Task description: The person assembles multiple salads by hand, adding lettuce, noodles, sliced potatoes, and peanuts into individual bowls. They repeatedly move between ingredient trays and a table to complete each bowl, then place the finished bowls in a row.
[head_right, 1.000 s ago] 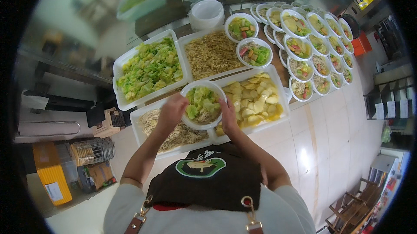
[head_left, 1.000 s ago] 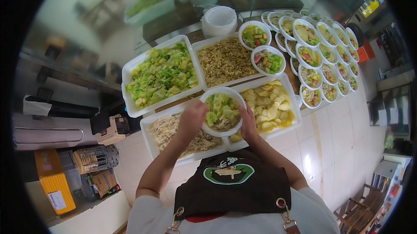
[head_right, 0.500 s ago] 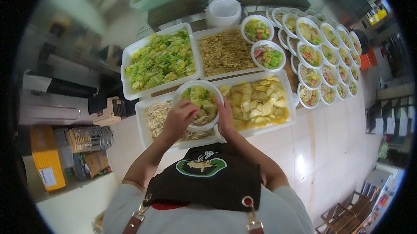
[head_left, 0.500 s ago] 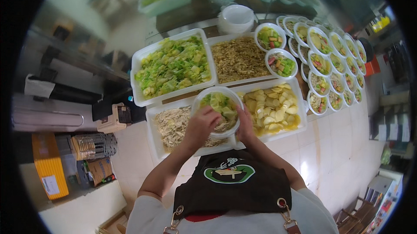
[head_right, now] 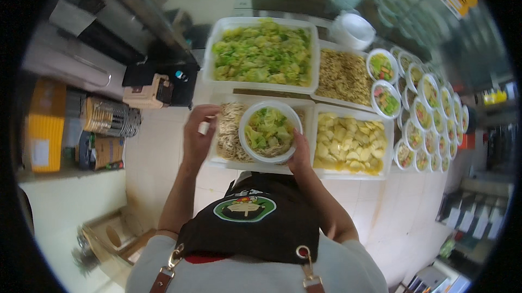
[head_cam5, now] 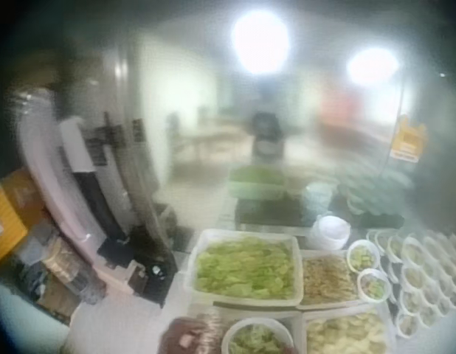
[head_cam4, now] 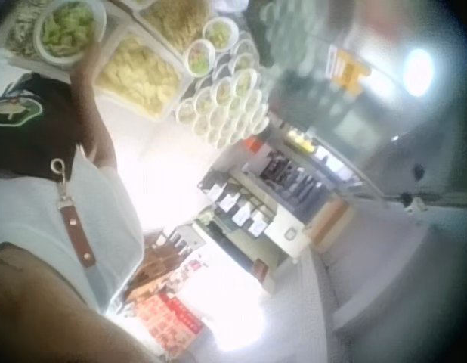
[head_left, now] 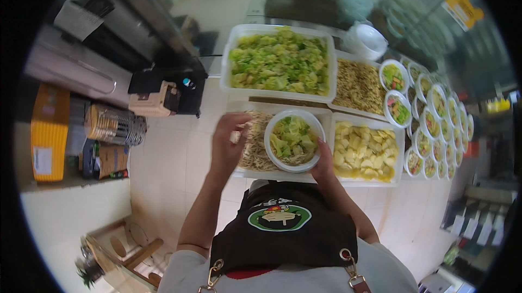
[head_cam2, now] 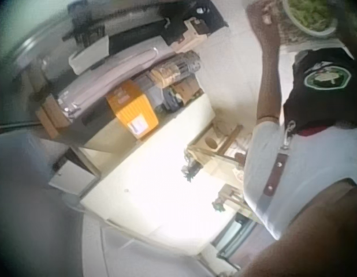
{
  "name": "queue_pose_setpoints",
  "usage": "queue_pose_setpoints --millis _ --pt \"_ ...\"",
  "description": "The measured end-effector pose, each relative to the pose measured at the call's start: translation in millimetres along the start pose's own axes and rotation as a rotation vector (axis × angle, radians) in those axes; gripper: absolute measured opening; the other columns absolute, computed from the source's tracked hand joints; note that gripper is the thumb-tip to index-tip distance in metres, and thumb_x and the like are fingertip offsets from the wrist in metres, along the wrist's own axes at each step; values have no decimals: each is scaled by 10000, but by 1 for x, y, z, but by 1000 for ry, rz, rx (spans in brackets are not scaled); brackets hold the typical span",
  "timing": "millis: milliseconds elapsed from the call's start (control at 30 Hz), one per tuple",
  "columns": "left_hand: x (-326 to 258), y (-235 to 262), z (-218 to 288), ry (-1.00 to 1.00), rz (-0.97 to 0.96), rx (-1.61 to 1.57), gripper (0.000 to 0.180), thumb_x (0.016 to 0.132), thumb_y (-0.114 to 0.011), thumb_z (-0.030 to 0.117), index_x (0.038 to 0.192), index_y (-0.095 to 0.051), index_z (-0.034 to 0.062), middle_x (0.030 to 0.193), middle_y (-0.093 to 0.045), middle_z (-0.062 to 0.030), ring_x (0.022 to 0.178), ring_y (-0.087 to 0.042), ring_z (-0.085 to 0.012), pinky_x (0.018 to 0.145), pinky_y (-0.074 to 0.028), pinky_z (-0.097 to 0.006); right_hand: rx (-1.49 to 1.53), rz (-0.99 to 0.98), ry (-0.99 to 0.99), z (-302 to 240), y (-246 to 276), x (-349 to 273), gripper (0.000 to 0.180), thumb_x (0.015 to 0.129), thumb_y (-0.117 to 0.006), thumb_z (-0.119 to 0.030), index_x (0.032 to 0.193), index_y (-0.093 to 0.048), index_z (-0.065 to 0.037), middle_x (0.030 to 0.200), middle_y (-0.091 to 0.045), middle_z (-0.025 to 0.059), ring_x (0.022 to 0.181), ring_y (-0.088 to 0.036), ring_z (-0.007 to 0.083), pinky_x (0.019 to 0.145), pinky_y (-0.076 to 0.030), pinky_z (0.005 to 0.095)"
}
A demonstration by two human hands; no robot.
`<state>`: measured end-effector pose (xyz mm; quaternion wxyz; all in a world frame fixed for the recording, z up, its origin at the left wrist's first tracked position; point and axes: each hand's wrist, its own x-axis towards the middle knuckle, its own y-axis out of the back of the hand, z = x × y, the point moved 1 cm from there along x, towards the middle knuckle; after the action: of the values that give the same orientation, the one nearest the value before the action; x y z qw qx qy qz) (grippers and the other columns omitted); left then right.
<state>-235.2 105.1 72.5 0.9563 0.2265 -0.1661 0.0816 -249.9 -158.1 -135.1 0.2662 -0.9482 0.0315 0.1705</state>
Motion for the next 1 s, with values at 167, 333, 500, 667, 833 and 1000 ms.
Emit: queue_pose_setpoints --millis 167,333,500,667,833,1000 --pt "-65 76 -27 245 259 237 232 798 -531 -89 983 -604 32 963 -586 -98 775 -577 -183 648 -477 -266 115 -113 -143 -68 -84 1 464 907 -485 -312 1300 -412 -76 1195 -517 123 1148 -497 280 940 -450 450" --pt "-182 18 -3 570 446 317 281 770 -530 -124 962 -616 63 893 -592 -80 737 -577 -165 621 -486 -271 -310 -282 -54 -73 -45 34 485 906 -525 -291 1318 -379 -81 1258 -452 147 1173 -451 280 906 -447 458" --pt "-283 -107 47 850 598 508 121 825 -555 70 933 -604 44 881 -601 -127 752 -599 -295 672 -484 -361 -487 -784 -32 -101 16 53 514 913 -496 -278 1331 -355 -15 1275 -443 163 1216 -423 296 961 -399 456" --pt "-432 -133 27 994 1125 500 92 818 -565 63 889 -620 42 830 -622 -157 761 -598 -333 673 -477 -374 -125 -840 -759 -69 -27 5 485 923 -480 -205 1325 -333 22 1316 -401 205 1203 -439 319 975 -405 431" --pt "-514 -160 57 1203 1399 452 92 821 -572 70 888 -625 35 765 -616 -154 683 -597 -283 628 -471 -359 -527 -1483 -464 -17 -61 -65 513 944 -399 -385 1303 -409 -19 1302 -474 128 1174 -481 279 992 -394 417" --pt "-603 -122 103 1272 1612 452 96 816 -585 84 888 -630 39 734 -613 -143 633 -591 -243 602 -471 -335 -449 -1146 -965 45 -118 -119 507 934 -440 -367 1309 -406 -27 1303 -480 118 1193 -465 259 985 -383 406"
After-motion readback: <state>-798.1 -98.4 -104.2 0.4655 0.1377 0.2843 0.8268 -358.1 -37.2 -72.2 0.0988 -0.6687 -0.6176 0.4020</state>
